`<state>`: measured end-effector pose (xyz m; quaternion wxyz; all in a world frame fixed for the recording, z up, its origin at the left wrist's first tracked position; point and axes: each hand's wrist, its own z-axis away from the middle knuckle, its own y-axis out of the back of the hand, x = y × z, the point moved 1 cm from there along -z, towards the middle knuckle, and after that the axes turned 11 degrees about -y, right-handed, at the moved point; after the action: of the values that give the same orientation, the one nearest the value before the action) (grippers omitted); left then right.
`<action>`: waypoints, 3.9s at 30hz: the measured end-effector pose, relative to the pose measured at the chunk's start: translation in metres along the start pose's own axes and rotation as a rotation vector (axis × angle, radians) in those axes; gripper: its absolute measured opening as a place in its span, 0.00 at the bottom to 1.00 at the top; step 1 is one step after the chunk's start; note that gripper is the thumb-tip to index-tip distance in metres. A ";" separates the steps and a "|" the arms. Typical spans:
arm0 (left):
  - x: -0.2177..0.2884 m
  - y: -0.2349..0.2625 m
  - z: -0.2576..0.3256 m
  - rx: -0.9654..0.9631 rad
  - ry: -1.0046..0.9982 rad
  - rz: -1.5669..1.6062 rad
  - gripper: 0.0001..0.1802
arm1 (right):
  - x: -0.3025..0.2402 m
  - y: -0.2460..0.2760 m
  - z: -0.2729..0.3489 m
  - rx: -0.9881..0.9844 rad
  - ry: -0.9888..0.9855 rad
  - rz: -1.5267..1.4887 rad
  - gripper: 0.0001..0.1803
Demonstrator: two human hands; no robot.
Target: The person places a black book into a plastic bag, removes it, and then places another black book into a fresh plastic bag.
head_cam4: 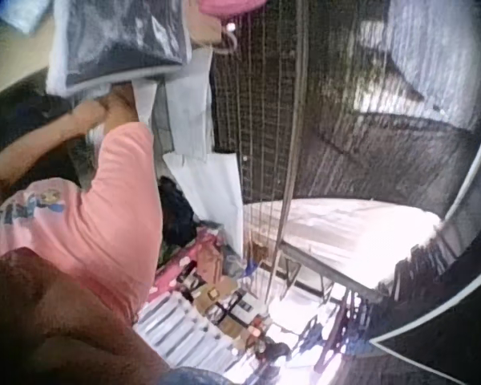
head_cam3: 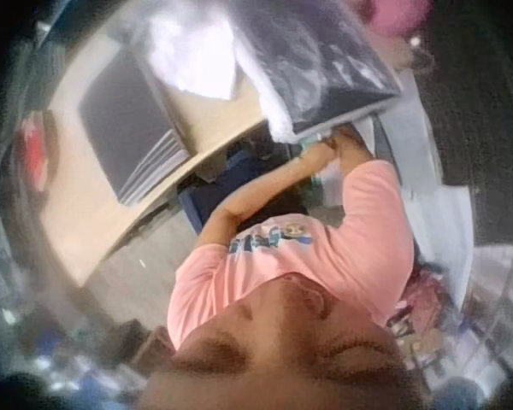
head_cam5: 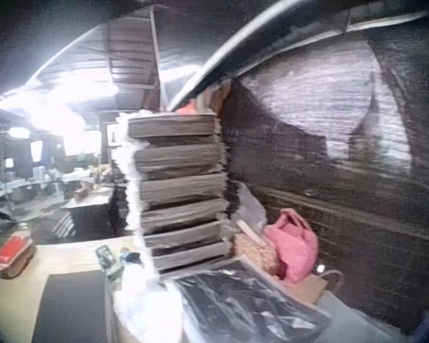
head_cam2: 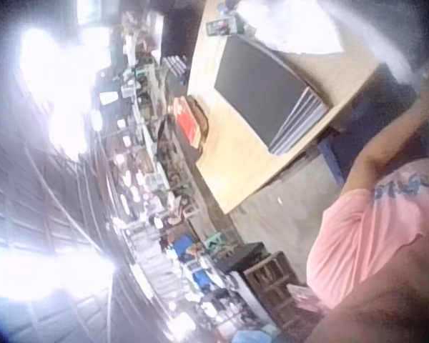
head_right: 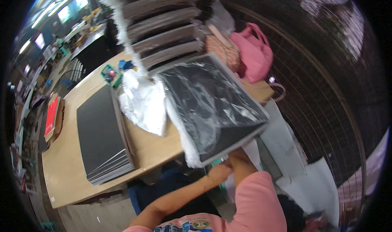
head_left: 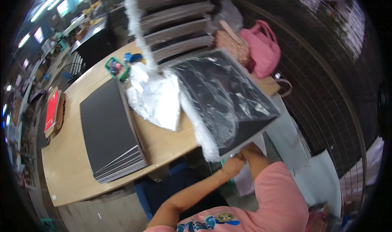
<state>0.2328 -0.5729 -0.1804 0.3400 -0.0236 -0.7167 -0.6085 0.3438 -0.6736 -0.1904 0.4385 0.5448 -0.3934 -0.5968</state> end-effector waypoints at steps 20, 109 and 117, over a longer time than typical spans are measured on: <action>-0.165 0.374 0.202 0.979 0.421 -0.024 0.13 | 0.007 0.029 0.043 0.139 -0.132 -0.017 0.27; -0.234 0.353 0.475 0.818 0.995 -0.147 0.22 | -0.167 0.217 -0.125 0.901 -0.040 -0.486 0.08; -0.094 0.409 0.413 1.273 0.621 -0.152 0.14 | -0.118 0.285 -0.060 0.690 0.091 -0.807 0.08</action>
<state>0.2987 -0.0650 0.1092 0.4329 0.4042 -0.8025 -0.0723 0.4328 -0.6481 0.1098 -0.0140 0.7908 -0.3064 -0.5296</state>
